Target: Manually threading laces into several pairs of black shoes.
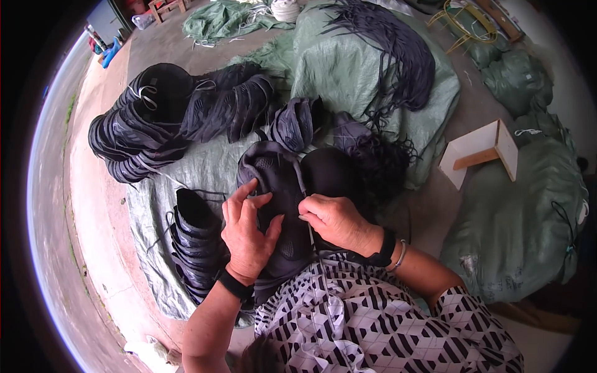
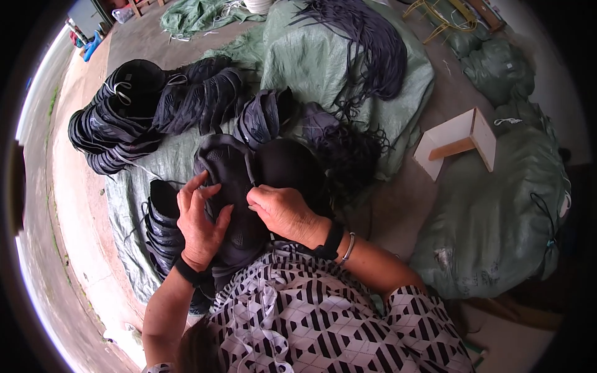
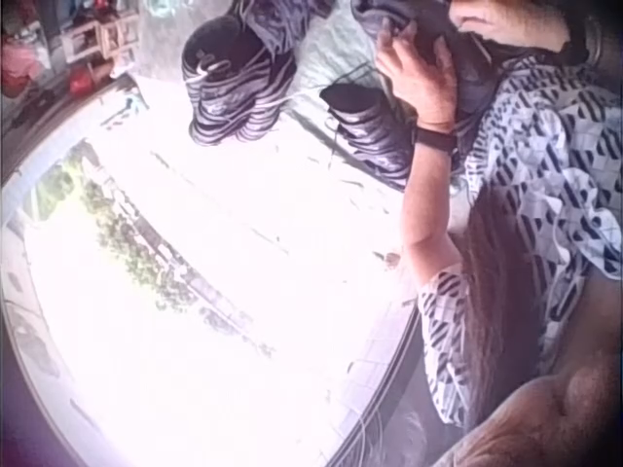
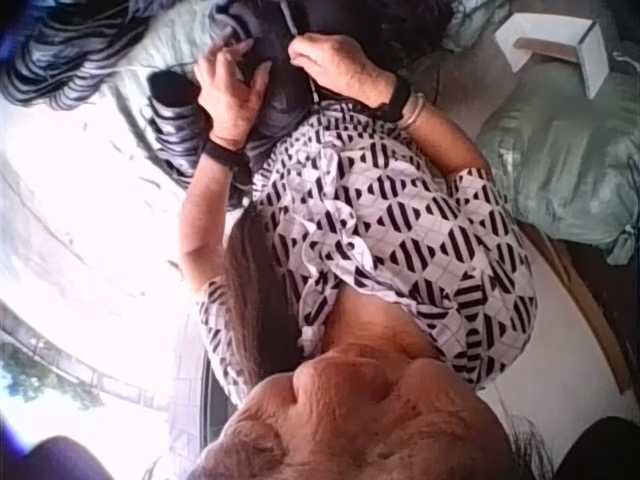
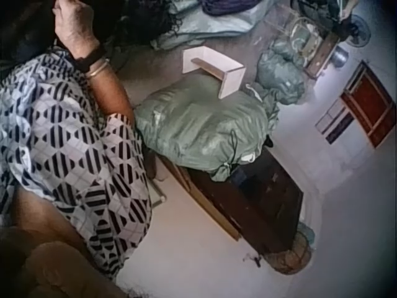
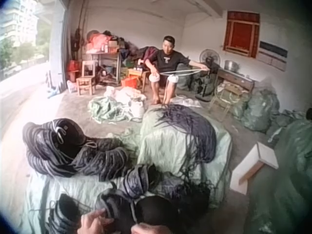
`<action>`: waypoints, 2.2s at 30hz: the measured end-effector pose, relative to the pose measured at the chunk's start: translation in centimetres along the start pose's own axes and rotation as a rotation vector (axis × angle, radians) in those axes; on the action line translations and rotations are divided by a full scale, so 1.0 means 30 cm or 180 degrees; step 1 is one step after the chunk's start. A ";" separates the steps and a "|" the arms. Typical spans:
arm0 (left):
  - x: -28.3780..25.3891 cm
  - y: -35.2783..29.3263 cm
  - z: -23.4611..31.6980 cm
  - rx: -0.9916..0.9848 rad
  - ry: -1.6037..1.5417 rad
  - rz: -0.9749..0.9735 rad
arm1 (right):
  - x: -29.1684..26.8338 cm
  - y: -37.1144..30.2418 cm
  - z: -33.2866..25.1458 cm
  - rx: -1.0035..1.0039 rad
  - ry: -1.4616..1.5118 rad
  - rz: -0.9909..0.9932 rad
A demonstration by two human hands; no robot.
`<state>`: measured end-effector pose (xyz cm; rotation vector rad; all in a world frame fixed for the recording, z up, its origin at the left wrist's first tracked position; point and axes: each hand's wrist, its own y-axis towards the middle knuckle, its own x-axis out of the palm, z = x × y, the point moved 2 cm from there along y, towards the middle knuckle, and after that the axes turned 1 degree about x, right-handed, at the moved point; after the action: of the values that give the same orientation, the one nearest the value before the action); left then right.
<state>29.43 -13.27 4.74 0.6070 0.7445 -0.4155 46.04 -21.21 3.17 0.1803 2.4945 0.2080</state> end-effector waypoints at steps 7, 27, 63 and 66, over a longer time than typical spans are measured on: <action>0.001 -0.006 -0.018 -0.0100 -0.0090 0.0037 | 0.001 0.023 0.005 -0.0418 -0.0181 -0.0220; 0.018 -0.027 -0.029 -0.0145 -0.0303 -0.0014 | 0.016 -0.021 -0.015 0.1165 0.0786 -0.0342; 0.037 -0.136 -0.071 0.0214 -0.0580 0.0017 | 0.014 -0.024 -0.028 -0.0433 -0.0728 -0.0046; 0.030 -0.131 -0.075 0.0253 -0.0587 -0.0024 | 0.018 -0.003 -0.051 -0.0433 -0.1111 -0.0286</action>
<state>26.74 -14.92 1.36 0.6315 0.5565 -0.5028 44.69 -21.38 4.07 0.0427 2.1281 0.2822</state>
